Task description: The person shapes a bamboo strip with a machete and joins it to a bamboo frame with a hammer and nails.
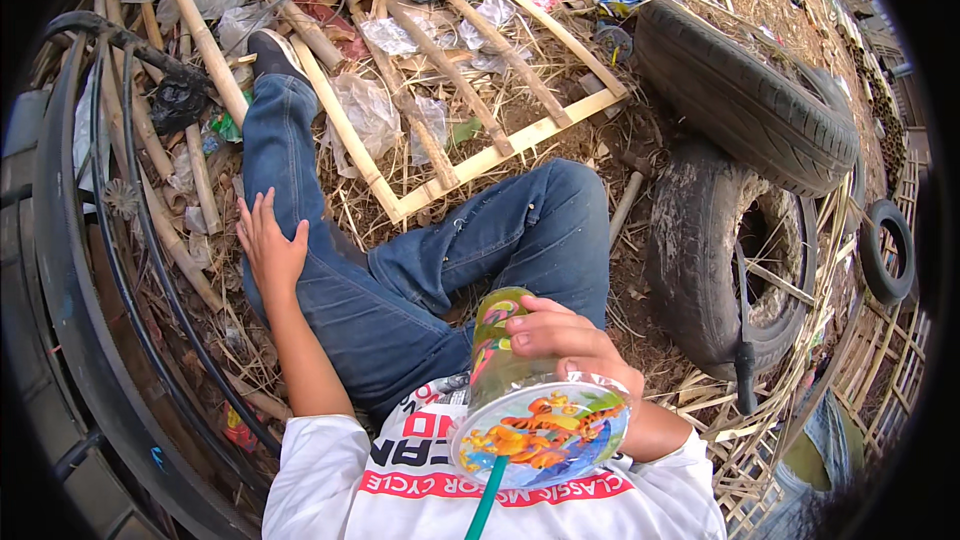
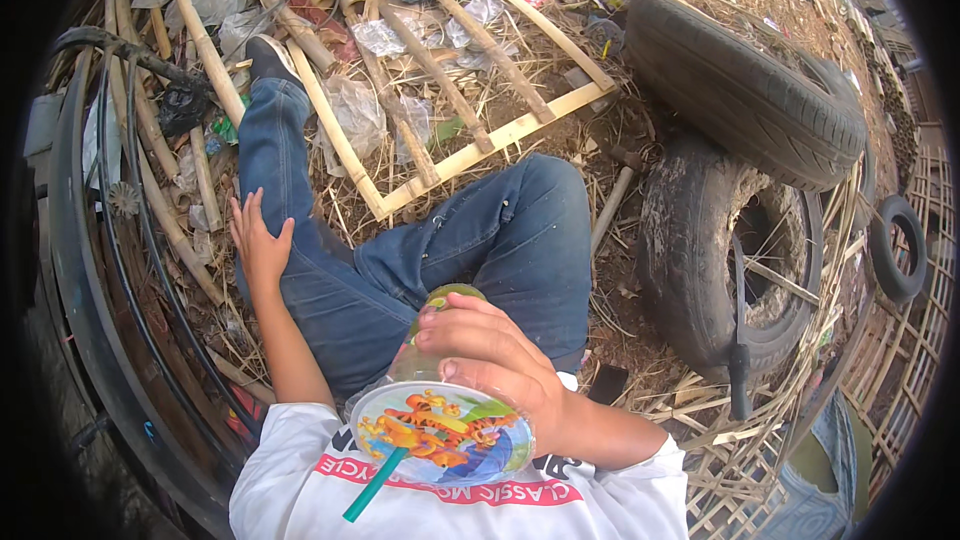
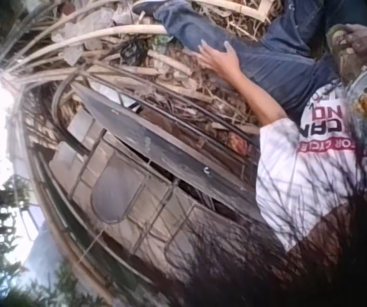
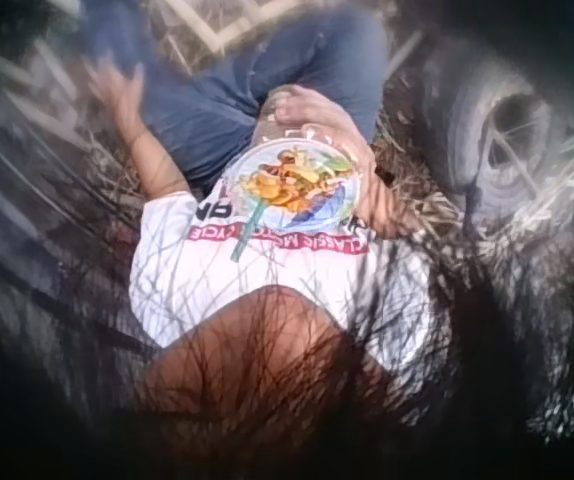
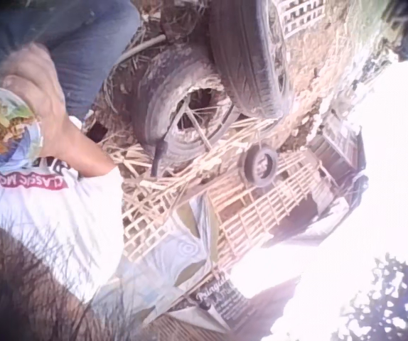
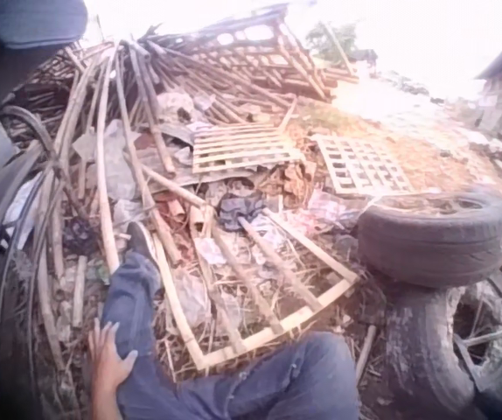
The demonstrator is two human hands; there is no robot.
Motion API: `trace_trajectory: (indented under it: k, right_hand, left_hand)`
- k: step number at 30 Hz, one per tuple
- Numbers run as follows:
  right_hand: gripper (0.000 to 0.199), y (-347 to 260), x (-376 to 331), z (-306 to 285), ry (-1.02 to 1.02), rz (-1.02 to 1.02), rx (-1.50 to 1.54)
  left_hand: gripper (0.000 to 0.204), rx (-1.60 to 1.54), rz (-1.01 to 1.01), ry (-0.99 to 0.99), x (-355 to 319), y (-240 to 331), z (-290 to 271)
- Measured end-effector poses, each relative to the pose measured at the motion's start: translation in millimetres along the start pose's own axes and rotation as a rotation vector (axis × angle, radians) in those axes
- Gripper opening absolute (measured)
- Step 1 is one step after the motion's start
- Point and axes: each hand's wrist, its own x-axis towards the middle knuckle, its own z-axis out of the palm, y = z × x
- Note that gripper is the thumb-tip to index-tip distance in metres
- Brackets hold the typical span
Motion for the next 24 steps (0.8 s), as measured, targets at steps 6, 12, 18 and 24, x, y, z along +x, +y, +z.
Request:
trace_trajectory:
  k: [6,12,18,24]
  right_hand:
    - [0.046,0.9,7.3,-8.7,-0.023,0.051,0.031]
    - [0.049,25.7,7.8,-19.8,0.043,0.092,0.1]
    - [0.047,46.7,12.2,-25.0,0.048,0.037,0.103]
    - [0.036,25.0,24.7,-29.1,-0.039,0.073,0.169]
  left_hand:
    - [0.07,0.027,-0.008,-0.024,0.6,3.7,-0.9]
    - [0.07,0.054,0.009,-0.023,5.5,4.7,7.2]
    - [0.07,0.078,-0.013,-0.039,4.6,0.7,3.7]
    - [0.07,0.072,-0.021,-0.057,6.1,4.4,3.1]
